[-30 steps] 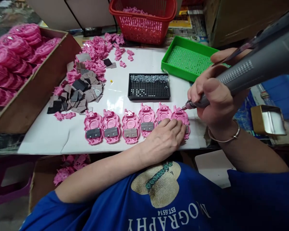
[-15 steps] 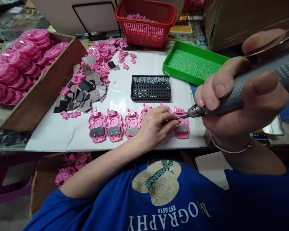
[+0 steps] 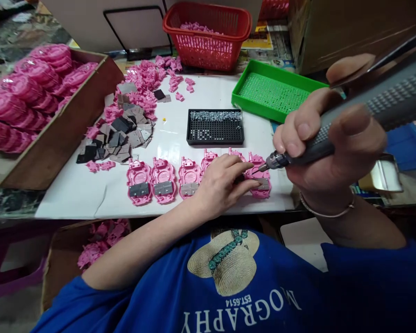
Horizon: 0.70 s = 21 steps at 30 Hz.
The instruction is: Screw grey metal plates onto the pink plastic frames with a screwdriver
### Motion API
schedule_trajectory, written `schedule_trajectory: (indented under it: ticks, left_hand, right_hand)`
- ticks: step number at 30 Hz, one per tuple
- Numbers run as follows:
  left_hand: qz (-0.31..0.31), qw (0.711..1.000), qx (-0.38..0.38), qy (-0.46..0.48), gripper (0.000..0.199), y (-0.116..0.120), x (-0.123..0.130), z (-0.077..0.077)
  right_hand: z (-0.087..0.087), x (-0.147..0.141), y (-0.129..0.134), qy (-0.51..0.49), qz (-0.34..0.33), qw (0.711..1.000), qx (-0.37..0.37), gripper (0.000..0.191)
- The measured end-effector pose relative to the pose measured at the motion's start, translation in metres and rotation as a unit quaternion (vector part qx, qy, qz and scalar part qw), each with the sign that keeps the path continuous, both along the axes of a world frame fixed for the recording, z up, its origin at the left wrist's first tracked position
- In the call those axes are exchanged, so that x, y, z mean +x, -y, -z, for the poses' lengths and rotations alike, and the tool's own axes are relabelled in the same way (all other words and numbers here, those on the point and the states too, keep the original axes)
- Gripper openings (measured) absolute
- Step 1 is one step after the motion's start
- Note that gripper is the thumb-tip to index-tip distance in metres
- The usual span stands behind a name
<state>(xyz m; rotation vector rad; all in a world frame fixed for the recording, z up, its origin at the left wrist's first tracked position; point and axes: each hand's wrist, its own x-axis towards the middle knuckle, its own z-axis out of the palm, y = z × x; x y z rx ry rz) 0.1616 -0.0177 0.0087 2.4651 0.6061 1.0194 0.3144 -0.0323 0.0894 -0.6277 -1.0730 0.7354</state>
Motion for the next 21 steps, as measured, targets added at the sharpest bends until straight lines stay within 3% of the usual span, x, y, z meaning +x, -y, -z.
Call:
schedule_trajectory:
  ticks: [3, 8, 11, 17, 21]
  left_hand:
    - [-0.010, 0.994, 0.069, -0.081, 0.033, 0.006, 0.000, -0.001]
    - [0.045, 0.952, 0.191, -0.235, 0.045, 0.018, 0.007, -0.003]
    - [0.042, 0.940, 0.194, -0.278, 0.047, 0.022, 0.011, -0.003]
    - [0.030, 0.940, 0.197, -0.278, 0.046, 0.022, 0.012, -0.003]
    - [0.031, 0.938, 0.194, -0.287, 0.046, 0.023, 0.011, -0.003]
  right_hand:
    - [0.008, 0.006, -0.004, 0.045, 0.050, 0.998, 0.015, 0.030]
    - [0.028, 0.014, -0.019, 0.053, 0.051, 0.996, 0.052, 0.030]
    - [0.035, 0.015, -0.022, 0.056, 0.056, 0.996, 0.045, 0.028]
    - [0.037, 0.011, -0.016, 0.054, 0.076, 0.995, -0.040, 0.033]
    - [0.038, 0.011, -0.016, 0.078, 0.096, 0.991, -0.055, 0.039]
